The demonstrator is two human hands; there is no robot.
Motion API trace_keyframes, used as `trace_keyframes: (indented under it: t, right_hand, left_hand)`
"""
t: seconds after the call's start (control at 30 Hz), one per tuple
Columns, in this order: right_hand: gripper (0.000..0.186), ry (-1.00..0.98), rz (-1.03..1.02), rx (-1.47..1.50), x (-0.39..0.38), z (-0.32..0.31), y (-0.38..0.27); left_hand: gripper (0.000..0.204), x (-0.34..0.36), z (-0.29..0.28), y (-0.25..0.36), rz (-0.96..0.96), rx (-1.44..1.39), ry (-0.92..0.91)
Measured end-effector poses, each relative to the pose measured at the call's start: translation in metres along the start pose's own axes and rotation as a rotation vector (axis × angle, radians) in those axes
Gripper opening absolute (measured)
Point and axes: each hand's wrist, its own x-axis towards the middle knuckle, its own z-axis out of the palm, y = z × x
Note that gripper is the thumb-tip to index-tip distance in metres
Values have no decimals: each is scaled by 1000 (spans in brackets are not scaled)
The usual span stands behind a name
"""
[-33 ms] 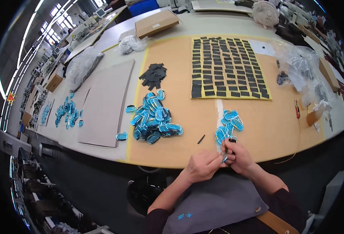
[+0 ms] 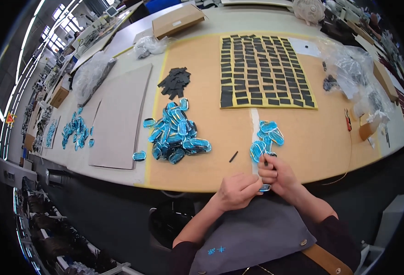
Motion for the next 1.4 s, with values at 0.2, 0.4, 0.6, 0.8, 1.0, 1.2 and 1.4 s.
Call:
trace_keyframes:
  t: [0.2,0.4,0.6,0.8,1.0,1.2,1.4]
  right_hand:
    - [23,-180,-174,271,-1,-14,-47]
    - [17,49,-435,-222,-11,-43,-61]
    - [17,-25,-245,-408,-9,-17,-35]
    - [18,-121,-441,-790,18,1,-4]
    - [16,11,-502,-715,14,2,2]
    - [15,3,-541,-631,12,0,8]
    - [8,-25,-331,-354,20,-2,12]
  left_hand:
    - [13,-1,29,-16,-300,-120,-49]
    - [26,8,40,-45,-779,-82,-15]
    - [48,0,28,-43,-1163,-910,321]
    - [43,5,38,-25,-943,-956,319]
    - [37,2,42,-22,-626,-356,244]
    - [37,1,43,-18,-593,-380,260]
    - [38,-4,47,-17,-621,-412,304]
